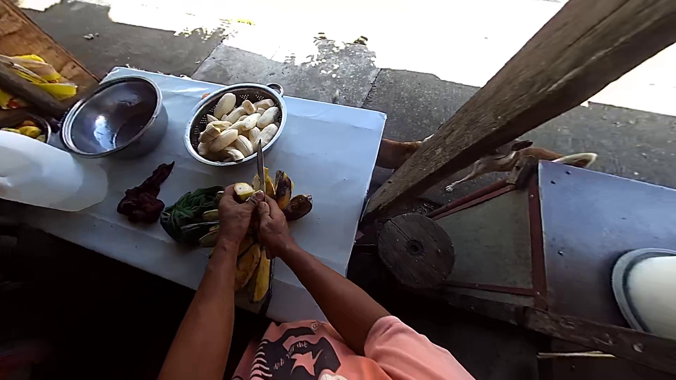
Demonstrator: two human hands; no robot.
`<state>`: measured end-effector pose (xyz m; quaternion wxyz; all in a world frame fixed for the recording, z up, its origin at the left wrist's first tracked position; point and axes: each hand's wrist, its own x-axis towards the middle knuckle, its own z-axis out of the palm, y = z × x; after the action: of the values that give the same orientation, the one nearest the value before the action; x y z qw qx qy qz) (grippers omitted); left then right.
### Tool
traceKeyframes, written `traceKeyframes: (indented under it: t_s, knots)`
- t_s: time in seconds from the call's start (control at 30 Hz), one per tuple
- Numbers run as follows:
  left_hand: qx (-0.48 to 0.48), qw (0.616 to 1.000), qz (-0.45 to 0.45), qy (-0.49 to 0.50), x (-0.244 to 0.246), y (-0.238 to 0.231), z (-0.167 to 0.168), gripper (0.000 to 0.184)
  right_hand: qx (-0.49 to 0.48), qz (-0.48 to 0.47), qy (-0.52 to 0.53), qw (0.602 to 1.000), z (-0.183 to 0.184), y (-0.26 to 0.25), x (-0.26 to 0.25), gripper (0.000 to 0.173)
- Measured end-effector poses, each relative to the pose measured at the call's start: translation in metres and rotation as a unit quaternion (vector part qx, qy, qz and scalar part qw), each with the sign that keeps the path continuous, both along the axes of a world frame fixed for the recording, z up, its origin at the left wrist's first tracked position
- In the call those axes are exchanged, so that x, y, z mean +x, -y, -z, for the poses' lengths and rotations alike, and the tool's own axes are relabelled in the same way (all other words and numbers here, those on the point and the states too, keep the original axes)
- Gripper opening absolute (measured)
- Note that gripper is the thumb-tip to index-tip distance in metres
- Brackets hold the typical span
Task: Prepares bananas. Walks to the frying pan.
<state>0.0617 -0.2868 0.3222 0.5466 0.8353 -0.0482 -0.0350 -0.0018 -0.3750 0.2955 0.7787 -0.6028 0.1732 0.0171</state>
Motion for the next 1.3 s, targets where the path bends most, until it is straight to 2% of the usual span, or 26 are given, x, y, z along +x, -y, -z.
traceKeyframes:
  t_s: [0.17, 0.3, 0.4, 0.5, 0.6, 0.7, 0.73, 0.83, 0.93, 1.0, 1.13, 1.2, 1.23, 1.3]
  knots:
    - [-0.013, 1.000, -0.015, -0.018, 0.003, 0.005, -0.005, 0.045, 0.002, -0.040, 0.039, 0.998, 0.003, 0.007, -0.003, 0.047]
    - [-0.032, 0.999, -0.013, -0.009, -0.002, 0.002, -0.006, 0.043, -0.065, -0.012, 0.017, 0.998, -0.004, 0.008, 0.002, 0.041]
    - [-0.011, 1.000, 0.018, 0.004, -0.005, -0.007, -0.009, 0.047, -0.090, 0.015, 0.006, 0.996, -0.006, 0.006, 0.005, 0.037]
    - [0.073, 0.995, 0.068, 0.029, -0.009, -0.015, -0.015, 0.049, -0.046, 0.035, -0.006, 0.998, 0.000, 0.007, 0.008, 0.036]
    - [0.171, 0.971, 0.144, 0.087, -0.017, -0.024, -0.018, 0.046, 0.067, 0.057, -0.042, 0.995, 0.000, 0.008, 0.013, 0.034]
    - [0.182, 0.967, 0.144, 0.108, -0.022, -0.033, -0.018, 0.046, 0.117, 0.056, -0.043, 0.991, -0.015, 0.014, 0.004, 0.032]
    - [0.164, 0.976, 0.118, 0.084, -0.022, -0.034, -0.021, 0.047, 0.108, 0.053, -0.012, 0.993, -0.016, 0.015, -0.002, 0.034]
    - [0.076, 0.996, 0.035, -0.010, -0.018, -0.032, -0.022, 0.053, 0.031, -0.001, 0.073, 0.997, -0.005, 0.014, -0.014, 0.065]
    - [-0.032, 0.998, 0.017, -0.060, -0.014, -0.031, -0.018, 0.056, -0.074, -0.060, 0.069, 0.993, -0.001, 0.026, -0.011, 0.081]
    - [-0.070, 0.993, 0.020, -0.089, -0.014, -0.032, -0.020, 0.055, -0.120, -0.097, 0.053, 0.987, -0.002, 0.033, -0.007, 0.089]
    - [-0.057, 0.991, 0.054, -0.105, -0.018, -0.029, -0.022, 0.052, -0.175, -0.114, 0.050, 0.977, 0.000, 0.044, 0.006, 0.098]
    - [-0.013, 0.990, 0.094, -0.105, -0.026, -0.025, -0.029, 0.059, -0.193, -0.113, 0.055, 0.973, -0.003, 0.051, 0.010, 0.101]
    - [0.009, 0.986, 0.121, -0.113, -0.030, -0.023, -0.034, 0.065, -0.182, -0.113, 0.054, 0.975, -0.004, 0.054, 0.010, 0.100]
    - [0.021, 0.980, 0.156, -0.123, -0.036, -0.021, -0.038, 0.077, -0.100, -0.113, 0.054, 0.987, -0.007, 0.057, 0.003, 0.092]
